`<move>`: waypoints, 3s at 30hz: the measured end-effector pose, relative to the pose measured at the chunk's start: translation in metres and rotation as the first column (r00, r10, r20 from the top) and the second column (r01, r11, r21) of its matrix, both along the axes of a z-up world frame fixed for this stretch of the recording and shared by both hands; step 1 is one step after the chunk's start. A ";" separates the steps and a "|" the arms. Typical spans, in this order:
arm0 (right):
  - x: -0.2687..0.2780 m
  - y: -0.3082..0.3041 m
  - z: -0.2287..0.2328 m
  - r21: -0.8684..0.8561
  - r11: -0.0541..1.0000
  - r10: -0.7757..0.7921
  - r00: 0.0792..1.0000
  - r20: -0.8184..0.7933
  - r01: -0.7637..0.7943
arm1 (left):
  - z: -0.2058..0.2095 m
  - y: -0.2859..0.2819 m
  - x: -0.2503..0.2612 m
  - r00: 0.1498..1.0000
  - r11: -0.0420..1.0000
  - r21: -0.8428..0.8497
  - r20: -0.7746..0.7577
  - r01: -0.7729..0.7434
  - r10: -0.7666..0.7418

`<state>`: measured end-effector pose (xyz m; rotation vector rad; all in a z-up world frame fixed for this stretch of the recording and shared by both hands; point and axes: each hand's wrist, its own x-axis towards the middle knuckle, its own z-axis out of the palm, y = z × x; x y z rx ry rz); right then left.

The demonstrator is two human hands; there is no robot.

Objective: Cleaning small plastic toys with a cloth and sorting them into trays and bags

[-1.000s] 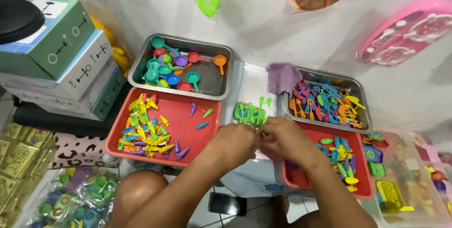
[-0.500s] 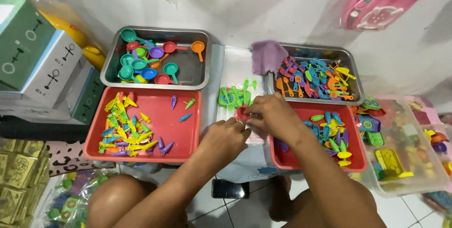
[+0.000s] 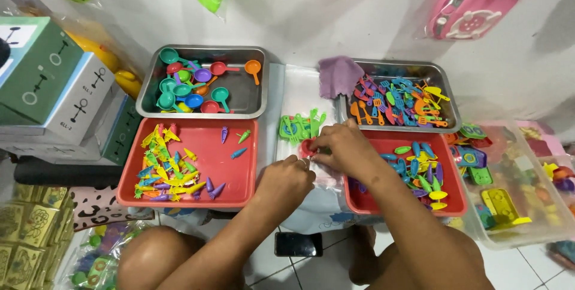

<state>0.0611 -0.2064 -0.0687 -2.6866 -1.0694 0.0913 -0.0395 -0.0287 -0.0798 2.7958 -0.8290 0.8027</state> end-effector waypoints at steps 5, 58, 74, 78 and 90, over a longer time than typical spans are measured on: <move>0.003 -0.001 -0.004 -0.009 1.000 -0.004 1.000 0.003 0.004 | 0.006 0.000 -0.006 0.975 0.988 -0.123 -0.210 -0.096 0.069; 0.022 -0.042 -0.006 0.754 0.272 0.758 0.350 -0.551 0.598 | 0.081 0.058 0.016 0.866 -0.026 -0.964 -0.226 -0.266 -0.446; -0.022 -0.026 0.027 0.800 0.248 0.222 0.772 -0.595 0.546 | 0.076 0.016 0.025 0.773 0.099 -0.929 -0.354 -0.358 -0.526; -0.025 -0.027 0.028 0.827 0.244 0.226 0.800 -0.556 0.506 | 0.080 0.010 0.025 0.809 0.097 -0.943 -0.325 -0.320 -0.489; -0.052 -0.005 0.077 0.955 0.272 -0.059 0.993 -0.103 0.115 | 0.085 0.005 0.016 0.919 0.223 -0.972 -0.156 -0.077 -0.363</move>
